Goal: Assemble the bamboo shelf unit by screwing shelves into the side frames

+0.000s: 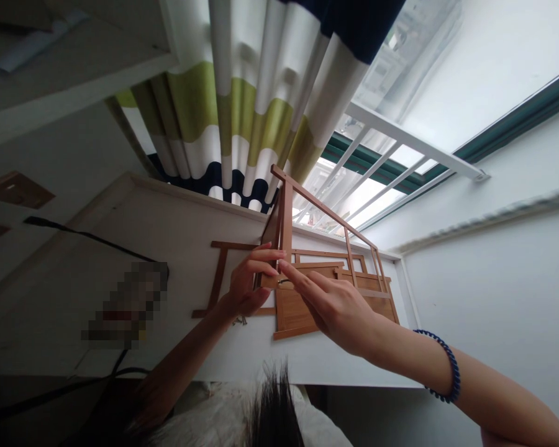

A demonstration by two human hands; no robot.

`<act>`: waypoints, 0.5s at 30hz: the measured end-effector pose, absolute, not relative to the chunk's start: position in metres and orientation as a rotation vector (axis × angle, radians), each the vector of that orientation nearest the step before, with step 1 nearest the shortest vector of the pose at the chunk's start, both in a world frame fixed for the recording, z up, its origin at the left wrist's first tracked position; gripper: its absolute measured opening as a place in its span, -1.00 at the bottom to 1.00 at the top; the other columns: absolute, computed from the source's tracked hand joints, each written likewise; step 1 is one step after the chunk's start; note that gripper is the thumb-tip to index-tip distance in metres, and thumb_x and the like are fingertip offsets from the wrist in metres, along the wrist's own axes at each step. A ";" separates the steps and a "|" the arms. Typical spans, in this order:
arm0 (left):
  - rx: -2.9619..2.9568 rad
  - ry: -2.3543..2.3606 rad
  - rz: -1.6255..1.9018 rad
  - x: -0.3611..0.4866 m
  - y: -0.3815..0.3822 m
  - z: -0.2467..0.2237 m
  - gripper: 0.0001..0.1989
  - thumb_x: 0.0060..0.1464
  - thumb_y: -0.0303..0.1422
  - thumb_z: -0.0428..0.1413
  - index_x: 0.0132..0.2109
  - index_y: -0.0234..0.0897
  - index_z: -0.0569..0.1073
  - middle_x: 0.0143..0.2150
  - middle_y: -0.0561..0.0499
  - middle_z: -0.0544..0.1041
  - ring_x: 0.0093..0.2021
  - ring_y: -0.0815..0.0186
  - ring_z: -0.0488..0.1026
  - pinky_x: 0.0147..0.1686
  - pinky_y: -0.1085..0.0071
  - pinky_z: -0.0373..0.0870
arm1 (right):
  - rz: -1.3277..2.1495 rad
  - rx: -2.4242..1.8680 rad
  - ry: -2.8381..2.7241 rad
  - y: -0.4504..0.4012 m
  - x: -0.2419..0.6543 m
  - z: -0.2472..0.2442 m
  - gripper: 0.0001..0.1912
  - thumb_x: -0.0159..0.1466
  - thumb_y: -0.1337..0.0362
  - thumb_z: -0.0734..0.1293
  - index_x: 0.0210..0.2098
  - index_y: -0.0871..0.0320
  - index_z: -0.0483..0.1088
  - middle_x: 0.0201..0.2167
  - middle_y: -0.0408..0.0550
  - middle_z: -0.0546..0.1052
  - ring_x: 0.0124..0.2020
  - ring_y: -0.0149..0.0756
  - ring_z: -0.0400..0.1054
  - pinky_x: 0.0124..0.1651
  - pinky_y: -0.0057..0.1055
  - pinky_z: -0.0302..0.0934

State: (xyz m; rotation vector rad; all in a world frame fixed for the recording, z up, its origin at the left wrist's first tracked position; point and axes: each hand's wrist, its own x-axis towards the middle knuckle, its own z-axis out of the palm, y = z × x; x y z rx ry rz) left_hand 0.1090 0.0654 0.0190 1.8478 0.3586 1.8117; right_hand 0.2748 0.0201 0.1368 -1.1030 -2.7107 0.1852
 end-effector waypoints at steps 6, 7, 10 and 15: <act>1.897 0.362 1.796 0.106 0.067 0.021 -0.83 0.03 -0.32 0.00 -0.22 -0.29 0.30 -0.24 -0.10 0.50 -0.10 0.22 0.42 0.07 0.06 0.19 | 0.445 -1.168 -2.500 0.017 0.271 0.137 -0.83 0.25 0.38 0.20 -0.15 0.20 0.24 -0.45 -0.13 0.45 -0.48 -0.52 0.35 -0.46 -0.64 0.21; 1.911 0.358 1.792 0.106 0.068 0.021 -0.83 0.03 -0.31 0.01 -0.22 -0.28 0.29 -0.26 -0.09 0.50 -0.10 0.23 0.42 0.08 0.06 0.18 | 0.488 -1.184 -2.481 0.016 0.271 0.136 -0.84 0.25 0.37 0.20 -0.15 0.20 0.25 -0.46 -0.13 0.45 -0.49 -0.52 0.35 -0.47 -0.65 0.21; 1.935 0.361 1.783 0.105 0.069 0.020 -0.81 0.02 -0.30 0.03 -0.21 -0.27 0.29 -0.27 -0.08 0.52 -0.11 0.23 0.43 0.08 0.05 0.17 | 0.593 -1.236 -2.383 0.015 0.270 0.135 -0.84 0.24 0.36 0.22 -0.17 0.20 0.27 -0.49 -0.14 0.45 -0.54 -0.53 0.34 -0.51 -0.65 0.21; 2.012 0.355 1.822 0.105 0.069 0.016 -0.70 0.01 -0.32 0.06 -0.08 -0.23 0.24 -0.20 -0.06 0.52 -0.07 0.24 0.42 0.08 0.02 0.18 | 0.655 -1.238 -2.297 0.015 0.266 0.132 -0.89 0.21 0.38 0.24 -0.24 0.20 0.27 -0.54 -0.17 0.45 -0.56 -0.54 0.34 -0.51 -0.66 0.24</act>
